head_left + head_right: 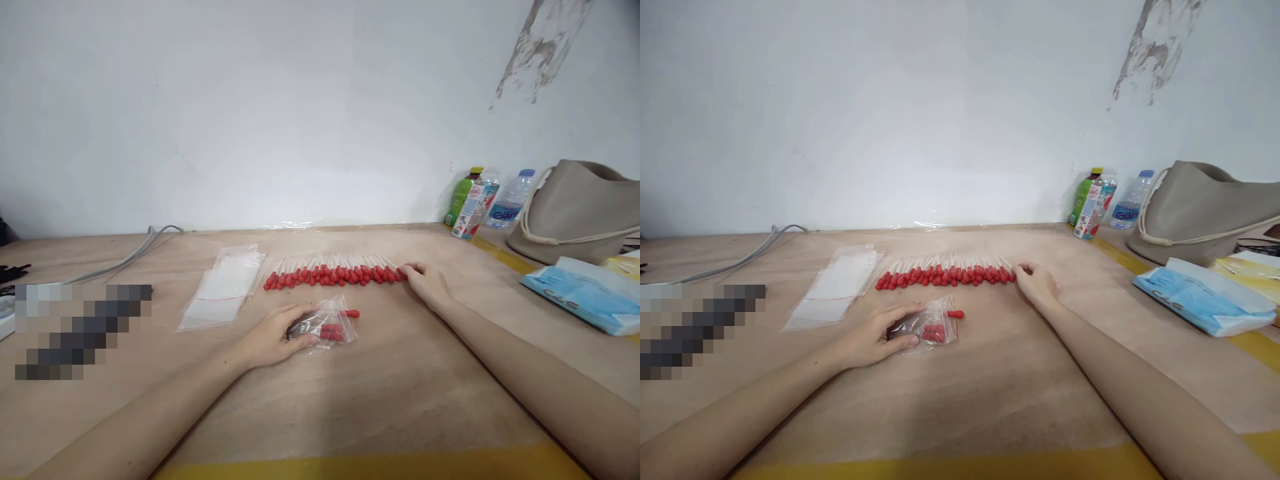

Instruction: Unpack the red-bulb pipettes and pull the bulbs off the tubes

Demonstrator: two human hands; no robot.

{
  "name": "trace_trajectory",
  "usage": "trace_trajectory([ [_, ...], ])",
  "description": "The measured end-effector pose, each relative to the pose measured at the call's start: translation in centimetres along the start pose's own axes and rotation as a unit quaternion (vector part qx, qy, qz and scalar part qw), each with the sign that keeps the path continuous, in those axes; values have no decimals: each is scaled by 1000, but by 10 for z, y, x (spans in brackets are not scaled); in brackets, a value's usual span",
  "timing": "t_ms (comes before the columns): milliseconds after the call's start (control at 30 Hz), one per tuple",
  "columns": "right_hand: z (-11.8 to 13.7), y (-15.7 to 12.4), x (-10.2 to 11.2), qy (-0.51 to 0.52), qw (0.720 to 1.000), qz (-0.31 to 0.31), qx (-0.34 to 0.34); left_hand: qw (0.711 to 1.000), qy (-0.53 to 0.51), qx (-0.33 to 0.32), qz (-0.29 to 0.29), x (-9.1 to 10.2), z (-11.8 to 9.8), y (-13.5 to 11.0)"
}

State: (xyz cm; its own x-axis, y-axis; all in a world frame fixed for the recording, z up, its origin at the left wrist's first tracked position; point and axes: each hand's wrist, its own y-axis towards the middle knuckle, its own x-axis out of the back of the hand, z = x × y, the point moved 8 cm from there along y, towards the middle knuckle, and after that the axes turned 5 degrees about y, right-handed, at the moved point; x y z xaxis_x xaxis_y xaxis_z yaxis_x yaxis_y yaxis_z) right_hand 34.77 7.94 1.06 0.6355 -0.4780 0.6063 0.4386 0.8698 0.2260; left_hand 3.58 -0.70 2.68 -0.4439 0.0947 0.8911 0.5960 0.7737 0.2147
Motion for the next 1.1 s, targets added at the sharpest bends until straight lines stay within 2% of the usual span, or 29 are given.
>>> trace_trajectory([
  [167,-5,6,-2,11,1000,-11,18,1000,0,2,0,1,-1,0],
  [333,-10,7,-3,1,1000,-15,8,1000,10,5,5,1,-2,1],
  [600,-6,4,-3,-25,1000,-3,6,1000,12,4,7,1,-2,1],
  [767,-7,6,0,-13,1000,-22,11,1000,13,3,5,2,-4,1],
  [833,2,0,6,26,997,-53,53,1000,12,3,7,2,-4,0],
  [900,22,-15,11,100,984,-62,136,1000,10,4,9,1,-3,0],
  [933,35,-25,10,140,972,-39,184,1000,10,5,9,1,-2,0],
  [1000,61,-52,-5,182,946,91,255,1000,13,5,8,0,-1,0],
  [1067,86,-84,-22,181,901,218,329,1000,14,5,7,1,-1,0],
  [1100,93,-98,-28,164,886,254,352,1000,14,5,7,1,-1,1],
])
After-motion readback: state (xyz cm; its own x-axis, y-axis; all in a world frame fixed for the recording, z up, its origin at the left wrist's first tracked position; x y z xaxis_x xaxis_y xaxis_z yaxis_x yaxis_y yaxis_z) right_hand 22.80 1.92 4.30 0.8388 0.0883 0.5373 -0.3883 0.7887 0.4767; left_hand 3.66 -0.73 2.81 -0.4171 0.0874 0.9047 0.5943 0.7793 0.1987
